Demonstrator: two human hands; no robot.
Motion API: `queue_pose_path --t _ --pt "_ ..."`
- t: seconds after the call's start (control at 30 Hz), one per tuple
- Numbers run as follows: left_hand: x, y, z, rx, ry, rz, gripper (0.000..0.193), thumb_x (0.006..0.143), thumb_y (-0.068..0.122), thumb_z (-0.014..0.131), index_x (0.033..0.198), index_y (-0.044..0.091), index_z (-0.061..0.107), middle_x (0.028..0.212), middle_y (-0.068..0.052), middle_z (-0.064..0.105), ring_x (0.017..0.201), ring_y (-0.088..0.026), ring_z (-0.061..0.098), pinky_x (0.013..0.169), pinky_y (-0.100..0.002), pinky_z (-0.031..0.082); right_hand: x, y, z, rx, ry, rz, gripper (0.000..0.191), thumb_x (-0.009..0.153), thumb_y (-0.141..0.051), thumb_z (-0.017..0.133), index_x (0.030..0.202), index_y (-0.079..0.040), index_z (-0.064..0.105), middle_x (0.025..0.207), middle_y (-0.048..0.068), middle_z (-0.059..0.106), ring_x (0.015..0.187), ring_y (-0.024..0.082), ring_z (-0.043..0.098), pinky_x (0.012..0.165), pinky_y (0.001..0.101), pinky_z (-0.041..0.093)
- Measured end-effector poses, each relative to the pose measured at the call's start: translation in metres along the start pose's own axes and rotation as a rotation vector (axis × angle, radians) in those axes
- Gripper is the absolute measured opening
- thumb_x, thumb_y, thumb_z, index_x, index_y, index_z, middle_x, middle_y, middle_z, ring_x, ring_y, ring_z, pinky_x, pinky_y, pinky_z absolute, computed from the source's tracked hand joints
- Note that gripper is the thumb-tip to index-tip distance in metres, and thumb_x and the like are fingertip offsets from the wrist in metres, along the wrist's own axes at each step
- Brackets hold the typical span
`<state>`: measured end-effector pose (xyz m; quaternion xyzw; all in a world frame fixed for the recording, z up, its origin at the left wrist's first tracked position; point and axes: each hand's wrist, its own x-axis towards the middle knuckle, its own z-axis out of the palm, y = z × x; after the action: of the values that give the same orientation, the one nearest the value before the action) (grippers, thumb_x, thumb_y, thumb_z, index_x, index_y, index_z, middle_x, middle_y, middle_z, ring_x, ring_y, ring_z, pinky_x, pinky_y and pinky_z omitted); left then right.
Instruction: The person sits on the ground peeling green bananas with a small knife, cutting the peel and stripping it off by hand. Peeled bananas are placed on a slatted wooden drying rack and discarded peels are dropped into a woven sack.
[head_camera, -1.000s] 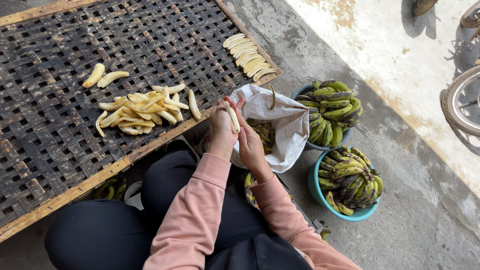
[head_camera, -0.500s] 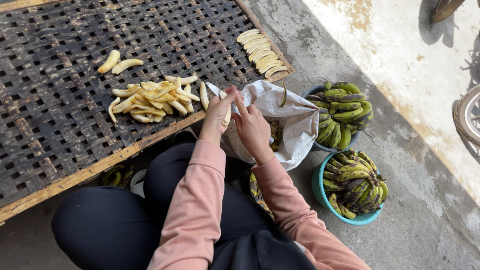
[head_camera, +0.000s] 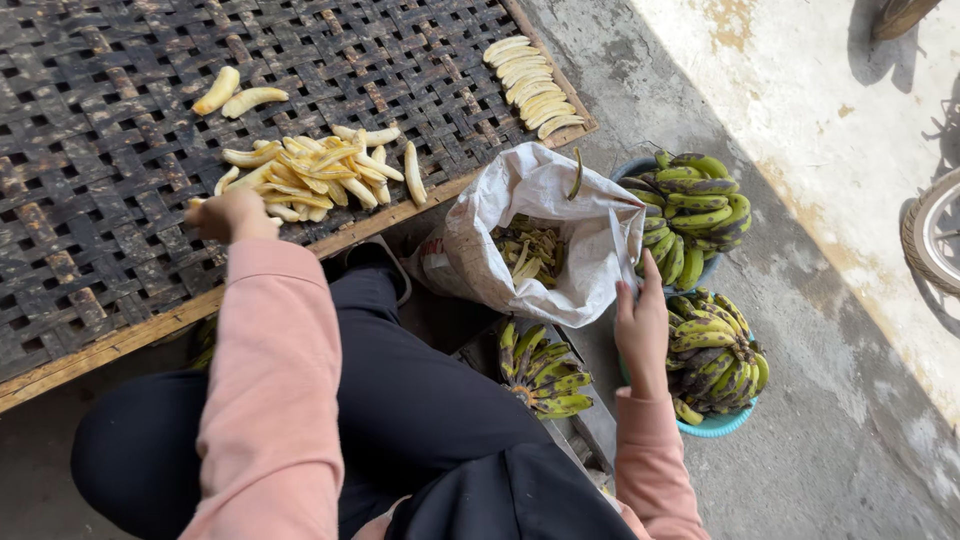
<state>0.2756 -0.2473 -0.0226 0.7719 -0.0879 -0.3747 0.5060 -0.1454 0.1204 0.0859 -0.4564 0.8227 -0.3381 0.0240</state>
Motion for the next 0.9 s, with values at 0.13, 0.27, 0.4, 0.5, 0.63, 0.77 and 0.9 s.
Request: queue_pose_path --t 0.13,0.27,0.4,0.5,0.63,0.77,0.9 --pt "-0.002 0.004 -0.006 -0.315 0.136 0.014 0.058 0.109 0.013 0.037 0.16 0.002 0.013 0.161 -0.024 0.024 0.14 -0.039 0.047 0.113 -0.044 0.048 -0.061 0.075 -0.024 -0.111 -0.014 0.274 0.057 0.105 -0.025 0.062 0.157 -0.01 0.044 0.096 0.014 0.067 0.085 0.029 0.066 0.078 0.0396 0.051" --pt "-0.08 0.006 0.014 0.199 -0.106 1.03 0.09 0.093 -0.007 0.072 0.159 0.006 0.012 0.16 -0.027 0.019 0.146 -0.035 0.044 0.119 -0.041 0.049 -0.112 0.135 -0.011 0.19 -0.062 0.377 0.055 0.099 -0.027 0.074 0.145 -0.003 0.056 0.081 0.001 0.055 0.07 0.009 0.05 0.062 0.0279 0.042" --pt "-0.206 -0.025 0.018 0.14 -1.021 1.459 0.029 0.107 0.004 0.072 0.128 0.005 0.054 0.121 -0.012 0.056 0.09 -0.02 0.066 0.077 -0.032 0.06 -0.153 0.15 0.02 0.341 -0.152 0.593 0.044 0.091 -0.026 0.08 0.125 -0.003 0.067 0.069 -0.002 0.051 0.054 0.006 0.043 0.047 0.0258 0.034" --pt "-0.273 -0.08 -0.003 0.117 -1.447 2.267 0.016 0.096 0.014 0.064 0.111 0.014 0.068 0.096 0.001 0.061 0.091 -0.018 0.065 0.078 -0.035 0.054 -0.171 0.144 0.028 0.423 -0.163 0.696 0.036 0.089 -0.024 0.079 0.116 -0.003 0.067 0.07 -0.003 0.056 0.048 0.007 0.044 0.041 0.0264 0.034" --pt "-0.296 -0.164 -0.017 0.235 -1.77 2.843 0.006 0.092 0.022 0.057 0.096 0.018 0.058 0.094 0.004 0.058 0.095 -0.014 0.062 0.076 -0.03 0.049 -0.177 0.133 0.02 0.433 -0.122 0.75 0.029 0.09 -0.022 0.076 0.112 -0.006 0.067 0.073 -0.003 0.06 0.05 0.005 0.049 0.041 0.0255 0.038" --pt "-0.272 -0.215 -0.011 0.22 -1.951 2.873 0.008 0.094 0.023 0.052 0.1 0.022 0.057 0.1 0.004 0.058 0.094 -0.013 0.062 0.075 -0.033 0.049 -0.17 0.129 0.008 0.506 -0.025 0.774 0.027 0.092 -0.021 0.076 0.112 -0.005 0.067 0.077 -0.004 0.059 0.05 0.005 0.046 0.042 0.0254 0.036" --pt "-0.261 -0.228 -0.01 0.315 -1.934 2.747 0.013 0.095 0.022 0.053 0.106 0.017 0.056 0.101 -0.001 0.059 0.087 -0.018 0.065 0.07 -0.035 0.053 -0.165 0.133 0.002 0.508 0.058 0.752 0.023 0.095 -0.021 0.072 0.112 -0.005 0.068 0.076 -0.004 0.058 0.05 0.005 0.047 0.041 0.0254 0.038"
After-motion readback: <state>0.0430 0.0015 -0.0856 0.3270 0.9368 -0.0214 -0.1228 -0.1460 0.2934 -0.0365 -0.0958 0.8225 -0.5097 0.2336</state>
